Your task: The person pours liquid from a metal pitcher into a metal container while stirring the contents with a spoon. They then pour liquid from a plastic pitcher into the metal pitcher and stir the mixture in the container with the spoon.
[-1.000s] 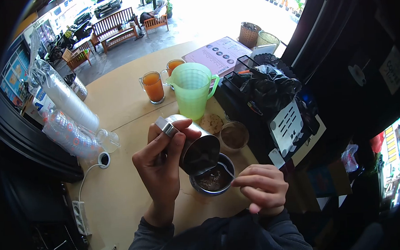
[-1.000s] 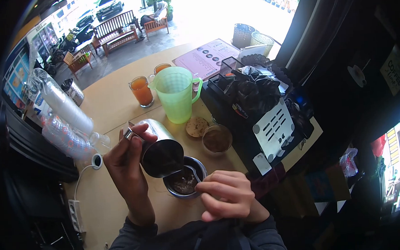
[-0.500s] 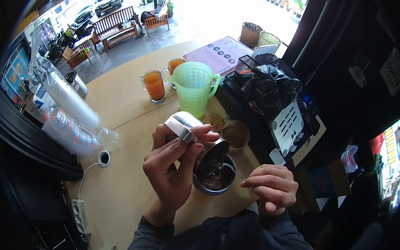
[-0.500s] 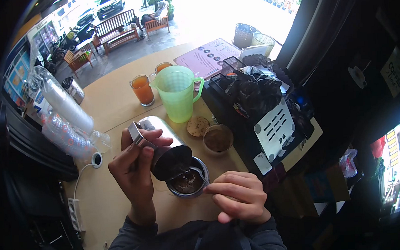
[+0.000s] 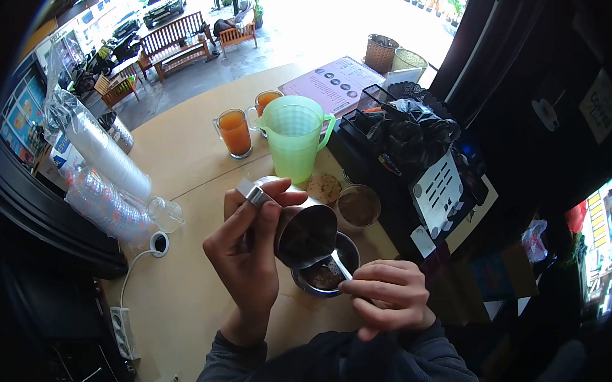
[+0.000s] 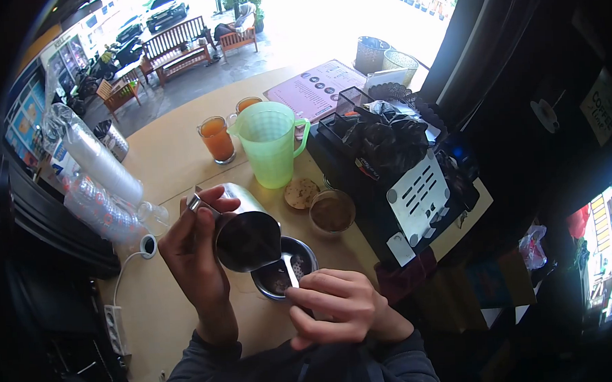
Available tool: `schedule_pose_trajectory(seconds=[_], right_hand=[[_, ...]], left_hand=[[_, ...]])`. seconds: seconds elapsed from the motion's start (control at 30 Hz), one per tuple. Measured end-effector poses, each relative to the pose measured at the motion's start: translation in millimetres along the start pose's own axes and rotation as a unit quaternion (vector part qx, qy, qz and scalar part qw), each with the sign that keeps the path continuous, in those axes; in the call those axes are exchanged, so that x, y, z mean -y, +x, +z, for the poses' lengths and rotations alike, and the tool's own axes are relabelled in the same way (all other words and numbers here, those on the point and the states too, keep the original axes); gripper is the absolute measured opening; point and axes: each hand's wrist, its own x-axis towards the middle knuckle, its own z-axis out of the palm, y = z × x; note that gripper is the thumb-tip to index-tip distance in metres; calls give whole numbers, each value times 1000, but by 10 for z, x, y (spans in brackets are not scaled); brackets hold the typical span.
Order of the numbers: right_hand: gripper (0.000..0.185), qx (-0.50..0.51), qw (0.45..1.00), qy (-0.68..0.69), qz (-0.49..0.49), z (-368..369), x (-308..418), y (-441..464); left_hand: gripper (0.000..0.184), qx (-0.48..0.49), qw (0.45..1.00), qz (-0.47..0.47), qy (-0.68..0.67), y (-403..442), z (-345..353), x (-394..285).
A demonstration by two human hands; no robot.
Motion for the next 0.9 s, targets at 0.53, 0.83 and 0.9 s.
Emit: schedule_pose_trajectory(seconds=[0.53,0.83,0.9], right_hand=[[54,-163,964,194,83,16,-239,-167],[57,-94,938,308,129,-35,-452,-24],[61,-91,904,370,194,-55,-512,-17]], left_hand=[[21,35,997,-24,-58,21,-66,2],[20,26,998,-23,-57,26,-62,17],[20,25,998,-21,-55,23,-59,20]])
